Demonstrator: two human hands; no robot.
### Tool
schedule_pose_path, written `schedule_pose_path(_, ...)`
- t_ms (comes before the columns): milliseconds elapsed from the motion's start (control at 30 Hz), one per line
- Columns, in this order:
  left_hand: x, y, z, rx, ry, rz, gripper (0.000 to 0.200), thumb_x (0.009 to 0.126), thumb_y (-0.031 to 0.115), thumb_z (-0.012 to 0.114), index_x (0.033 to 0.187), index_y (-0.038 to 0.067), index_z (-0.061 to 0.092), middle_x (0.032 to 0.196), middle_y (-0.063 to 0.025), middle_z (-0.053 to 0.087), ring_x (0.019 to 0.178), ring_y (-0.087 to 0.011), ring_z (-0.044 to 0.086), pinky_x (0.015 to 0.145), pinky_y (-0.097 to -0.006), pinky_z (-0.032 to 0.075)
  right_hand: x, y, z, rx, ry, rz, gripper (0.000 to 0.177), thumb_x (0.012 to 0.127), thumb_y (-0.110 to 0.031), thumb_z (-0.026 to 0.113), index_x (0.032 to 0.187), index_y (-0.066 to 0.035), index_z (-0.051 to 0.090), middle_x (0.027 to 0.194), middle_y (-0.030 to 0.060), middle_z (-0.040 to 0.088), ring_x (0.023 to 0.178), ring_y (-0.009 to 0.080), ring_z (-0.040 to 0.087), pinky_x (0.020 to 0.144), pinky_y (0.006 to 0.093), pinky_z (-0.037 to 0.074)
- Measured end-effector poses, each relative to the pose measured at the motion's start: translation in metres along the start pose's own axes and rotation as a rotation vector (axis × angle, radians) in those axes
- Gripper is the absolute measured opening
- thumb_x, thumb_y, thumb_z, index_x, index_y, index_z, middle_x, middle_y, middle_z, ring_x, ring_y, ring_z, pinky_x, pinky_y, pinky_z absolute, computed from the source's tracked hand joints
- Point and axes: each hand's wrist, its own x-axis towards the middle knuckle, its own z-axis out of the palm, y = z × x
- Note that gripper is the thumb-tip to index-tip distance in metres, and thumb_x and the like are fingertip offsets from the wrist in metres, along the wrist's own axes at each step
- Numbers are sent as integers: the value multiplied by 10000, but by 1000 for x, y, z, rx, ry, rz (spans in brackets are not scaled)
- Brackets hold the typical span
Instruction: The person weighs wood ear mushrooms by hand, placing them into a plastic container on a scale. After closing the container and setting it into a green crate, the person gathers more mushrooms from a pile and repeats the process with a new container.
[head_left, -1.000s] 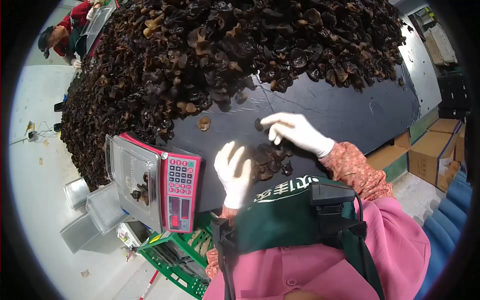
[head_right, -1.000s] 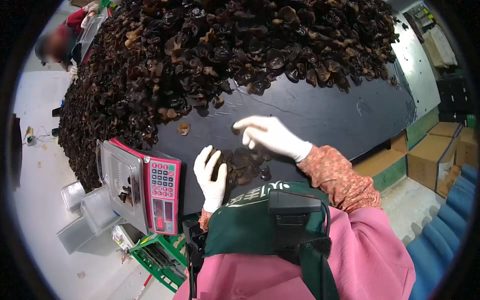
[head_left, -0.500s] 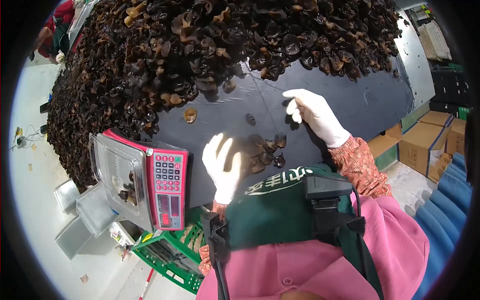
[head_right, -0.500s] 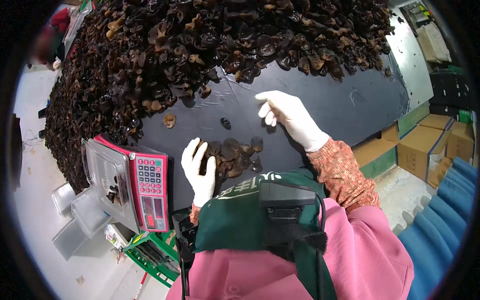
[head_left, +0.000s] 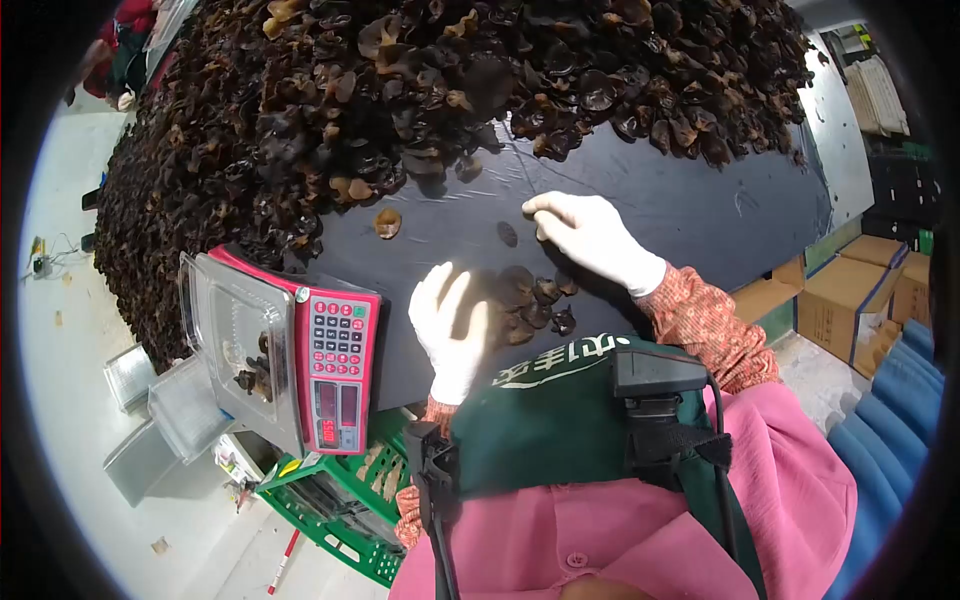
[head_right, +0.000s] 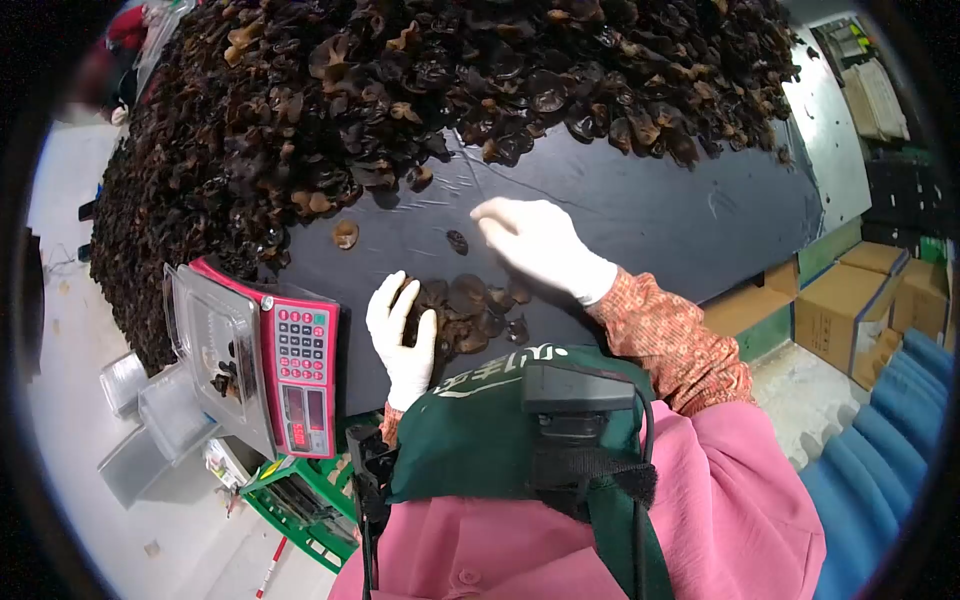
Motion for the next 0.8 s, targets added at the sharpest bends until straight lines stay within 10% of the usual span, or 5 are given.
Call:
schedule_pose_path(67, 0, -1, 0, -14, 0, 2, 451, 814, 60, 757, 1261, 61, 699, 1409, -117, 619, 1330, -334, 532, 1157, -457, 387, -5, -5, 17, -224, 91, -215, 228, 979, -198, 607, 1157, -103, 712, 1001, 107, 736, 922, 314, 716, 818, 398, 576)
schedule_pose_path(400, 0, -8, -4, -26, -5, 38, 393, 900, 225, 679, 1248, 44, 702, 1385, -140, 642, 1306, -354, 559, 1169, -491, 367, 2, -22, 49, -274, -280, -616, 107, 862, -107, 645, 965, -91, 665, 920, 95, 629, 802, 316, 667, 703, 430, 539)
schedule_pose_path(800, -2, -11, -2, 0, 2, 53, 347, 880, 209, 698, 1201, 79, 725, 1296, -114, 685, 1302, -334, 572, 1154, -506, 373, 74, -46, 74, -247, -49, -598, 125, 923, -148, 613, 1020, -81, 655, 804, 105, 677, 713, 334, 684, 629, 439, 539)
